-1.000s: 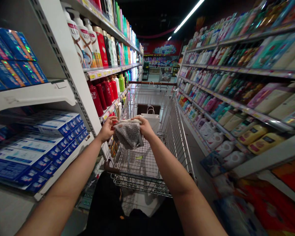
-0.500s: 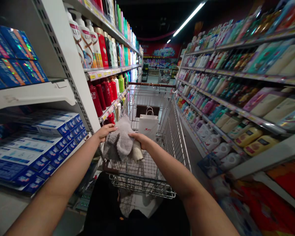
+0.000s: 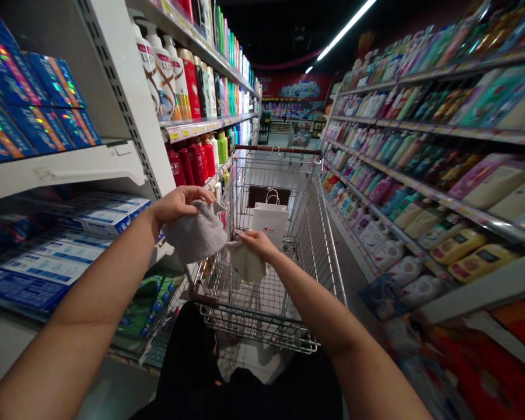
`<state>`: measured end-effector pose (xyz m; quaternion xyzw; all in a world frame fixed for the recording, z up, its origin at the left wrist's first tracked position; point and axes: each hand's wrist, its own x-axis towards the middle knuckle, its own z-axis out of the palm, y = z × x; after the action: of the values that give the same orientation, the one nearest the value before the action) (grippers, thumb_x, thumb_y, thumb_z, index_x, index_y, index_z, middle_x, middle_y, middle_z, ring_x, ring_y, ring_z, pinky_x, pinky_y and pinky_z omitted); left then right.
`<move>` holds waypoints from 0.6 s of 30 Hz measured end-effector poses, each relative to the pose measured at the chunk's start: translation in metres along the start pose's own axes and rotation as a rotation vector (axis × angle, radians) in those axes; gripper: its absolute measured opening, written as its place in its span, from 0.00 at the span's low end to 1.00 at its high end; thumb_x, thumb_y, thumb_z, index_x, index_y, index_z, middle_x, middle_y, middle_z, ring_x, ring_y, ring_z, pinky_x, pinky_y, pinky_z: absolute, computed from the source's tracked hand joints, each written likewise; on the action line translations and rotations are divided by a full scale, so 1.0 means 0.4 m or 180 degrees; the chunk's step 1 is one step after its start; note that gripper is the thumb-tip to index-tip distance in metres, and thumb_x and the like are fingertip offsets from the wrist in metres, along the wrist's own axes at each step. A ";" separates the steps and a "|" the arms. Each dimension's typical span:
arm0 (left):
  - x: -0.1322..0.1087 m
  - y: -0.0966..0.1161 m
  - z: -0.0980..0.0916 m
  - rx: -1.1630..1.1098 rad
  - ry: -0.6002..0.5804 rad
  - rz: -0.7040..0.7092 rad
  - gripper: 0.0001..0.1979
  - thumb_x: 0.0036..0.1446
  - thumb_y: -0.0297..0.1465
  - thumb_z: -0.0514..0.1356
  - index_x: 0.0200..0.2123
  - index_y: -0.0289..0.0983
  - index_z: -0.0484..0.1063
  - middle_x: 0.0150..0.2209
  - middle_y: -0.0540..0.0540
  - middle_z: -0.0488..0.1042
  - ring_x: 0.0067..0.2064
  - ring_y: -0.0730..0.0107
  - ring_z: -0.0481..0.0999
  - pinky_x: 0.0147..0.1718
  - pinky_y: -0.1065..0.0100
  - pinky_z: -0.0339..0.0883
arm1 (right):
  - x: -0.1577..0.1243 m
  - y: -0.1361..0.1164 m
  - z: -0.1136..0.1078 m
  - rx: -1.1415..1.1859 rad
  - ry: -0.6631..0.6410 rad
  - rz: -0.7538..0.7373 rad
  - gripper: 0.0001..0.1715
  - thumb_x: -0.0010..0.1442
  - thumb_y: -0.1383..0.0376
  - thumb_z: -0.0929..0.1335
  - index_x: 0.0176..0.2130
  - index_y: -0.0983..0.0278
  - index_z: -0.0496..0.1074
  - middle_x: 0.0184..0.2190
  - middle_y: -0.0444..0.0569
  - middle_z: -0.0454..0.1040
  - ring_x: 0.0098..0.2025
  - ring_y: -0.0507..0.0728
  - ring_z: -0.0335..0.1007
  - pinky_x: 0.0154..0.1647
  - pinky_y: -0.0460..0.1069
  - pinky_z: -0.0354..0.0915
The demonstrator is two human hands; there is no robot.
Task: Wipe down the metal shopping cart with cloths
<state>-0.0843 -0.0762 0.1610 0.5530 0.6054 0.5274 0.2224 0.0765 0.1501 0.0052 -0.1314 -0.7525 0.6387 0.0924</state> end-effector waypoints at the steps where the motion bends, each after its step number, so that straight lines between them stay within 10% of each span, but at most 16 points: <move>1: 0.009 0.017 -0.008 0.0092 -0.0211 0.0033 0.18 0.39 0.25 0.66 0.38 0.37 0.82 0.45 0.43 0.81 0.52 0.57 0.79 0.57 0.54 0.70 | 0.005 0.000 -0.024 -0.0073 0.0160 -0.0023 0.34 0.45 0.38 0.79 0.32 0.65 0.80 0.29 0.48 0.79 0.31 0.55 0.72 0.35 0.50 0.70; 8: 0.022 0.077 -0.005 0.0414 -0.1071 -0.0012 0.14 0.40 0.29 0.73 0.33 0.37 0.77 0.43 0.41 0.82 0.49 0.56 0.80 0.53 0.55 0.72 | 0.021 -0.110 -0.069 -0.0505 -0.0845 -0.0848 0.40 0.43 0.49 0.83 0.52 0.62 0.81 0.53 0.52 0.78 0.52 0.61 0.74 0.56 0.56 0.71; 18: 0.002 0.023 -0.047 0.0754 -0.1124 -0.0346 0.14 0.39 0.27 0.73 0.32 0.39 0.79 0.42 0.43 0.83 0.45 0.57 0.81 0.49 0.59 0.73 | -0.009 -0.170 0.025 -0.0702 -0.2149 -0.0362 0.24 0.52 0.49 0.78 0.35 0.66 0.78 0.31 0.43 0.76 0.32 0.51 0.70 0.37 0.47 0.69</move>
<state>-0.0963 -0.0844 0.1759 0.6257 0.6436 0.3348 0.2866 0.0716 0.1293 0.0708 0.1199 -0.8112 0.5548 -0.1408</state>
